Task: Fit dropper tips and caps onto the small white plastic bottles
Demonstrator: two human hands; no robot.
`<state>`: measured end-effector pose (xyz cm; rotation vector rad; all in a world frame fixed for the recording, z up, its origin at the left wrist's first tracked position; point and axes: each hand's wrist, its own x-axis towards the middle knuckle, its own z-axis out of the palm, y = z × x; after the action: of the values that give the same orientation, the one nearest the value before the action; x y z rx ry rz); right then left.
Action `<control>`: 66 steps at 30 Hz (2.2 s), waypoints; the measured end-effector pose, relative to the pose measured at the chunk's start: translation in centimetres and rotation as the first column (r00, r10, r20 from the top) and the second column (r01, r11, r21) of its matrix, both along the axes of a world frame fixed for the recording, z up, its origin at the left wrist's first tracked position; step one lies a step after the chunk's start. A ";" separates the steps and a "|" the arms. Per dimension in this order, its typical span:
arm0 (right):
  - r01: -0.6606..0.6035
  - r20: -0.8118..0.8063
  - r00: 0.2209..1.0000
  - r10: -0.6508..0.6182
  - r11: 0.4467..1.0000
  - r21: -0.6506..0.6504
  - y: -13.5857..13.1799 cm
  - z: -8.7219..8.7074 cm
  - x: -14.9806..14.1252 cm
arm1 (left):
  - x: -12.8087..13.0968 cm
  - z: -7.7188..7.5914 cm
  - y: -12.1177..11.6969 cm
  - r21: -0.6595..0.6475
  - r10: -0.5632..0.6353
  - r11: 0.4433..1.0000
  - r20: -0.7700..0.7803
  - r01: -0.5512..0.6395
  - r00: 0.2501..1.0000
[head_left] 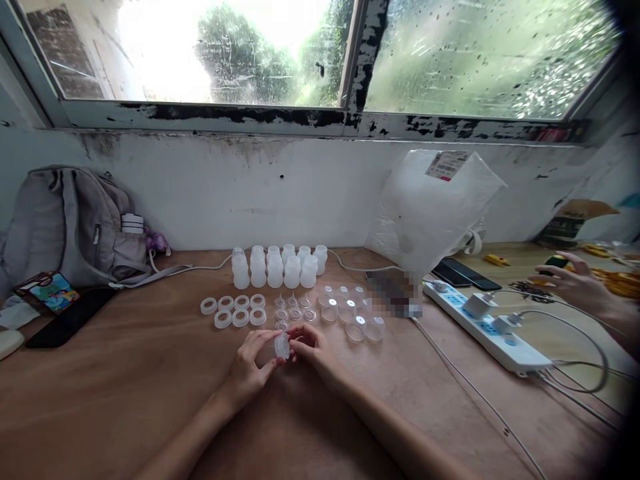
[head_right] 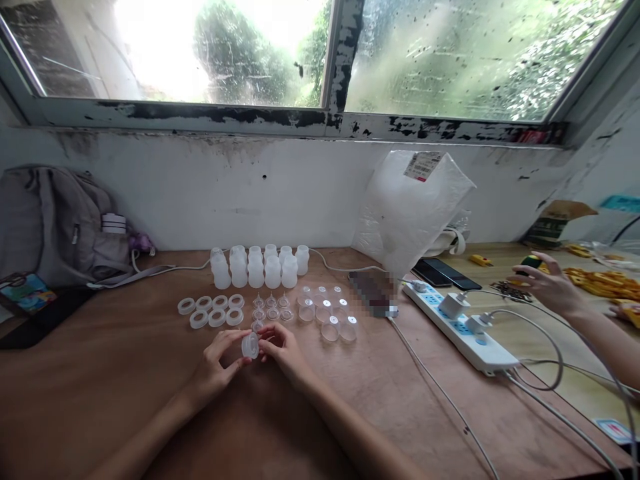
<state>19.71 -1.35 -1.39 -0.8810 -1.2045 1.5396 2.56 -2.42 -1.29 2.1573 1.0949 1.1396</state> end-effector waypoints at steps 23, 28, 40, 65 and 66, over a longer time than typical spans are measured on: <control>-0.067 0.458 0.880 -0.126 0.921 0.383 -1.0 0.0 -0.4 | 1.5 0.8 -1.0 -0.299 0.112 0.951 0.089 -0.081 0.990; -0.052 0.474 0.865 -0.166 0.909 0.413 -1.1 0.3 -0.6 | 1.5 0.5 -1.0 -0.260 0.122 0.960 0.046 -0.106 0.992; 0.011 0.437 0.878 -0.195 0.921 0.389 -1.6 -0.2 -1.6 | 1.6 0.1 -0.7 -0.286 0.187 0.943 0.028 -0.171 0.982; -0.010 0.496 0.853 -0.161 0.946 0.325 -1.3 0.2 -1.1 | 1.7 0.1 -0.8 -0.333 0.158 0.936 0.103 -0.115 0.982; -0.009 0.484 0.862 -0.151 0.950 0.313 -1.3 0.1 -1.1 | 1.7 0.1 -0.8 -0.340 0.162 0.933 0.101 -0.119 0.982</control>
<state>18.58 -2.69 -1.24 -1.1403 -1.7103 1.0413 4.21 -3.21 -1.23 1.7464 1.2970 1.0497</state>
